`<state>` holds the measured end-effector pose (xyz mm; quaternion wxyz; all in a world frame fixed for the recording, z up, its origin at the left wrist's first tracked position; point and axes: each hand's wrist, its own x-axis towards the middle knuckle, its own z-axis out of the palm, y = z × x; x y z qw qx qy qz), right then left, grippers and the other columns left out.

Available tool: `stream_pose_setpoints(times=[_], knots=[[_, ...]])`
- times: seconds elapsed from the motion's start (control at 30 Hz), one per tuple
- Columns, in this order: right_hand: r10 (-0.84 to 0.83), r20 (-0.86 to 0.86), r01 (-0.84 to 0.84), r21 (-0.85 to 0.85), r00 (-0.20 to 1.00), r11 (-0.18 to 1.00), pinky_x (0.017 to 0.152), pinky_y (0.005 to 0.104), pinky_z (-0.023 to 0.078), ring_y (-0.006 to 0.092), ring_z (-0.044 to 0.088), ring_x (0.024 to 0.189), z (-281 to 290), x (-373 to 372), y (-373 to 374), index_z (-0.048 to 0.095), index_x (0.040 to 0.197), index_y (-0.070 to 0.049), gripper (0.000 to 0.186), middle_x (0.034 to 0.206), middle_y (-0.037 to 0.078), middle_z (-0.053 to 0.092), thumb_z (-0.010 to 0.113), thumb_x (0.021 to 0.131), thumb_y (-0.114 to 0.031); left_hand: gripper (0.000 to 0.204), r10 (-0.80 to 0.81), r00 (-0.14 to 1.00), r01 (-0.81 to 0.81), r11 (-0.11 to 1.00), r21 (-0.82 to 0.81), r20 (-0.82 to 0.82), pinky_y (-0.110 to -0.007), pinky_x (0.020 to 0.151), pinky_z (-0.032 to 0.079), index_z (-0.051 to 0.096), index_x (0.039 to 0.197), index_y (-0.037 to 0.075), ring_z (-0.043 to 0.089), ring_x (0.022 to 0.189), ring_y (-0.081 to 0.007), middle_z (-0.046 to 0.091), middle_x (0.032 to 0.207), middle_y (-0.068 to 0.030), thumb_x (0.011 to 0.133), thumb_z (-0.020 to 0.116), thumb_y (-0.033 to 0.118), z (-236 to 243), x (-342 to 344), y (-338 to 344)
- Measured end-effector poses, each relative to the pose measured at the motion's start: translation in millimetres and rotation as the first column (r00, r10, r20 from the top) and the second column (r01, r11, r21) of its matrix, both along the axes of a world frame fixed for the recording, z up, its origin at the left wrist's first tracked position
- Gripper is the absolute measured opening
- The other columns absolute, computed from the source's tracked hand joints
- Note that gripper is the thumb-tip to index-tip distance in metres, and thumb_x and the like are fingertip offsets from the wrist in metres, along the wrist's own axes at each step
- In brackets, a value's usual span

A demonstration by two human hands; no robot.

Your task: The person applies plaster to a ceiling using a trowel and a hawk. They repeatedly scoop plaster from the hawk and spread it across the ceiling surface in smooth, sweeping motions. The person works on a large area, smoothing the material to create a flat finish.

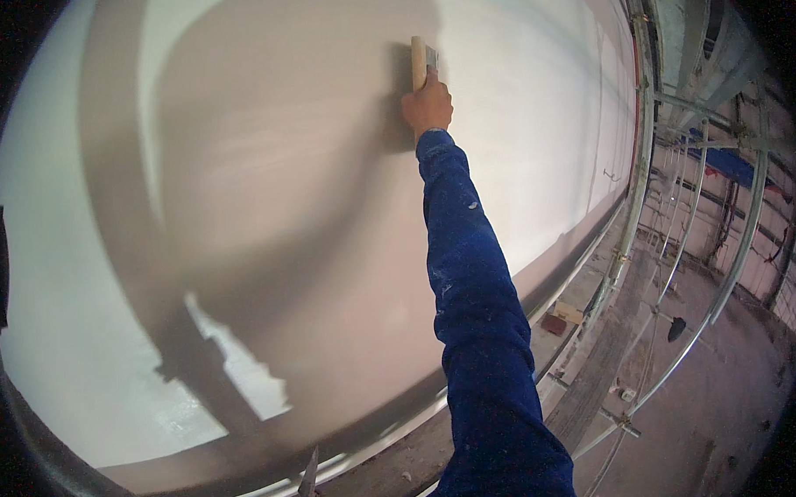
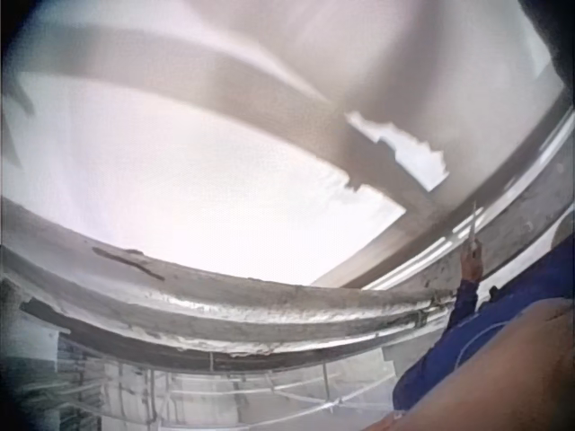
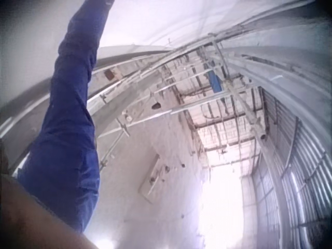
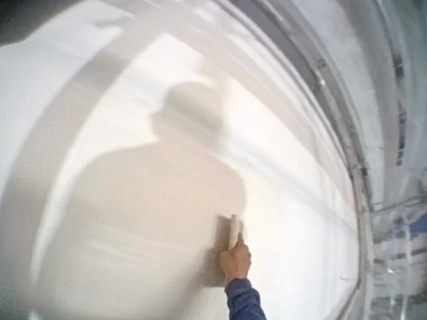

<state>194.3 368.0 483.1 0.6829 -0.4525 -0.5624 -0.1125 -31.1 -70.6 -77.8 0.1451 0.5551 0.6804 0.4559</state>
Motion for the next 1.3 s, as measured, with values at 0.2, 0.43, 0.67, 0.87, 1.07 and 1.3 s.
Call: stream_pose_setpoints(times=[0.2, 0.43, 0.67, 0.87, 1.07, 1.3], knots=[[-0.016, 0.037, 0.015, 0.021, 0.999, 1.0, 0.081, 0.0425, 0.043, 0.0356, 0.054, 0.092, 8.6, -72.9, -54.6, 0.044, 0.119, -0.009, 0.054, 0.099, 0.019, 0.055, 0.052, 0.065, -0.012, 0.039, 0.025, 0.997, -0.021, 0.998, -0.054, 0.074, -0.044, 0.086, 0.034, 0.046, 0.115, 0.0, 0.045, 0.1, -0.0408, 0.05, 0.108, -0.0257, 0.087, 0.046, 0.027, 6.3, -20.3, -32.9], [0.062, 0.133, -0.064, 0.011, 0.989, 0.998, 0.079, 0.0459, 0.044, 0.038, 0.052, 0.094, 11.2, -173.4, -145.6, 0.038, 0.123, -0.007, 0.064, 0.103, 0.02, 0.05, 0.058, 0.063, -0.019, 0.036, 0.076, 0.944, -0.029, 0.989, 0.147, -0.322, -0.041, 0.069, 0.044, 0.047, 0.114, 0.004, 0.055, 0.081, -0.029, 0.056, 0.089, -0.0193, 0.084, 0.048, 0.025, -41.9, -46.7, -50.3], [0.055, 0.214, -0.071, 0.07, 0.975, 0.995, 0.077, 0.0527, 0.038, 0.0381, 0.042, 0.102, -16.7, -321.0, -244.5, 0.027, 0.128, 0.001, 0.08, 0.121, 0.024, 0.035, 0.064, 0.062, -0.026, 0.026, -0.089, 0.963, 0.062, 0.992, 0.113, 0.252, -0.03, 0.056, 0.042, 0.052, 0.102, 0.002, 0.053, 0.065, -0.0221, 0.053, 0.079, -0.0122, 0.078, 0.056, 0.012, 29.5, -33.2, -51.2], [0.54, 0.355, -0.605, 0.098, 0.763, 0.79, 0.077, 0.0478, 0.041, 0.0341, 0.05, 0.093, -35.5, -324.7, -299.5, 0.041, 0.118, 0.002, 0.056, 0.102, 0.024, 0.05, 0.052, 0.064, -0.009, 0.017, -0.116, 0.898, 0.051, 0.985, 0.163, 0.424, -0.028, 0.053, 0.039, 0.054, 0.091, 0.002, 0.049, 0.059, -0.0132, 0.05, 0.066, -0.0063, 0.079, 0.056, 0.014, 68.2, -25.4, -48.8], [0.977, -0.185, -0.994, -0.035, 0.108, 0.103, 0.069, 0.0285, 0.046, 0.0154, 0.052, 0.077, -134.7, -198.1, -302.6, 0.045, 0.106, 0.0, 0.04, 0.086, 0.007, 0.052, 0.054, 0.067, 0.002, 0.01, -0.223, 0.579, 0.182, 0.973, 0.142, 0.784, -0.025, 0.048, 0.04, 0.052, 0.088, 0.003, 0.049, 0.055, -0.0104, 0.051, 0.062, -0.0039, 0.083, 0.049, 0.011, 117.4, -19.4, -58.7], [0.839, -0.498, -0.968, 0.213, -0.221, -0.129, 0.077, 0.0351, 0.047, 0.0253, 0.056, 0.085, -270.5, -50.0, -284.0, 0.053, 0.093, -0.001, 0.035, 0.095, 0.011, 0.055, 0.049, 0.058, 0.0, 0.04, -0.496, 0.41, 0.426, 0.846, 0.32, 0.765, -0.022, 0.045, 0.041, 0.05, 0.083, 0.0, 0.05, 0.046, -0.0107, 0.05, 0.055, -0.0041, 0.085, 0.047, 0.04, 184.3, 4.7, -28.7]])
